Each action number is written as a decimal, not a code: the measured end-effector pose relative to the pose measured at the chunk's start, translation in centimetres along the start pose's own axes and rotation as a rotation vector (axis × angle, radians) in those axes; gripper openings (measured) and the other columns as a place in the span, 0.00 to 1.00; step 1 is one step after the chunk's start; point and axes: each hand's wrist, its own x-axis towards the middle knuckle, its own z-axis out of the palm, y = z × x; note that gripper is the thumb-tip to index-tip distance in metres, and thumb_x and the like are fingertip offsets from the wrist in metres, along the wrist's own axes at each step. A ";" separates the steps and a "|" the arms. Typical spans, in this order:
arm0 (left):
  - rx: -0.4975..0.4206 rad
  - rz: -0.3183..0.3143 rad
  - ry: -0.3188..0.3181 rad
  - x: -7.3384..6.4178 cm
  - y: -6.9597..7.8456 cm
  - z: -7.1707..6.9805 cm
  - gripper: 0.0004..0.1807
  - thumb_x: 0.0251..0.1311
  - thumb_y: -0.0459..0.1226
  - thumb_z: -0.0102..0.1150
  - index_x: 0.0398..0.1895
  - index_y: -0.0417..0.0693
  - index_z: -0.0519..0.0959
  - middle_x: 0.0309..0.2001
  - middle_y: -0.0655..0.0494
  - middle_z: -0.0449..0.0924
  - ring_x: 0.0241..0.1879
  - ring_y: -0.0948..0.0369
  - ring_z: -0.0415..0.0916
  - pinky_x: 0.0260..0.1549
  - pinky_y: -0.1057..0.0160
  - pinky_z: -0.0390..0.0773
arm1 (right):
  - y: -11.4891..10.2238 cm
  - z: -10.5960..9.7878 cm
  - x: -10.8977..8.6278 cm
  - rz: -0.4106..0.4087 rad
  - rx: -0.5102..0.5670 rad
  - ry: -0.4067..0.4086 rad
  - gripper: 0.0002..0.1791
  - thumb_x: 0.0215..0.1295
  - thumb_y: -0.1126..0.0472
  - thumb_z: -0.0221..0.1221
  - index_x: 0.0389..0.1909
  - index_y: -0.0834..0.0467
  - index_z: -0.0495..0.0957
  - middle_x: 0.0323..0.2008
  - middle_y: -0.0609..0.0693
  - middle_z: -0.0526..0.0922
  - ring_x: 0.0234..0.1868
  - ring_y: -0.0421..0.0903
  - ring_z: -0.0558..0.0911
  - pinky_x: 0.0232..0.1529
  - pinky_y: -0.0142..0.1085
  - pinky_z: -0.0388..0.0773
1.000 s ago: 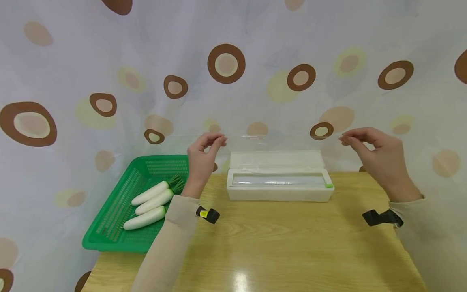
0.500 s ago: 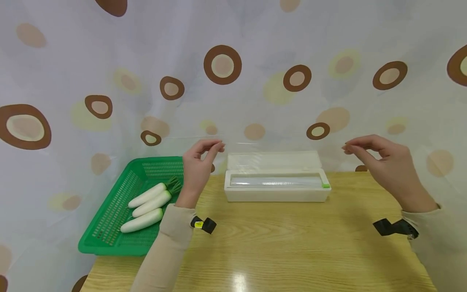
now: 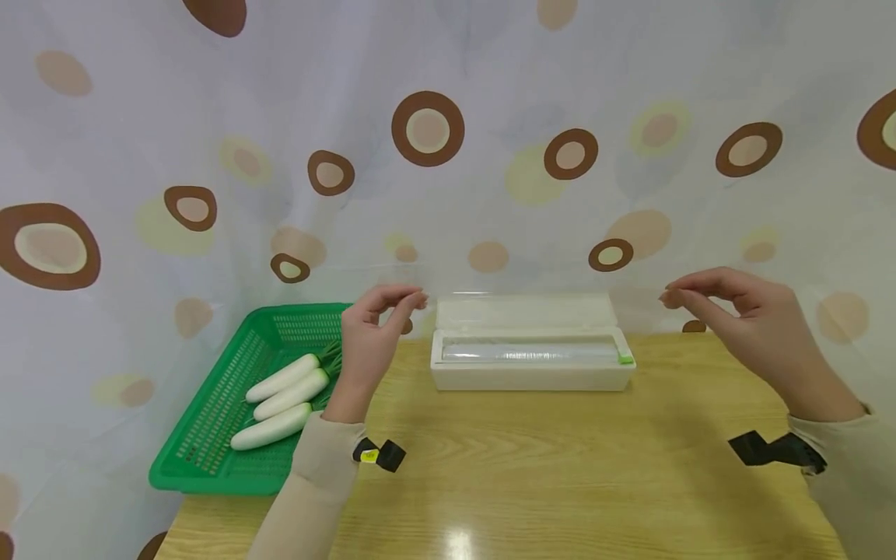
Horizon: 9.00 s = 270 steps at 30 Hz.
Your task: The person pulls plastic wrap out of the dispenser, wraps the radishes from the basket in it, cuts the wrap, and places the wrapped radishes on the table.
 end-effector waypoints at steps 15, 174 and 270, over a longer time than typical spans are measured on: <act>-0.041 0.081 -0.089 -4.4 0.9 -1.2 0.05 0.64 0.23 0.66 0.41 0.31 0.86 0.41 0.64 0.89 0.44 0.64 0.84 0.48 0.67 0.82 | -0.7 -1.3 -4.4 -0.173 -0.150 -0.097 0.22 0.60 0.83 0.64 0.45 0.55 0.87 0.43 0.35 0.88 0.50 0.24 0.82 0.51 0.16 0.70; 0.401 0.089 -0.752 -8.0 -1.1 -5.1 0.05 0.69 0.33 0.66 0.45 0.49 0.86 0.40 0.62 0.86 0.40 0.69 0.80 0.38 0.64 0.83 | 13.4 8.2 -22.7 -0.421 -0.243 -0.305 0.18 0.63 0.51 0.73 0.50 0.54 0.90 0.35 0.27 0.71 0.33 0.24 0.62 0.30 0.19 0.57; 0.879 -0.686 -0.775 -2.5 -16.0 -22.9 0.32 0.67 0.37 0.67 0.68 0.26 0.68 0.63 0.22 0.70 0.60 0.29 0.71 0.52 0.37 0.77 | 14.6 7.2 -23.9 -0.330 -0.245 -0.302 0.36 0.40 0.62 0.82 0.56 0.44 0.88 0.31 0.23 0.66 0.31 0.21 0.57 0.29 0.17 0.54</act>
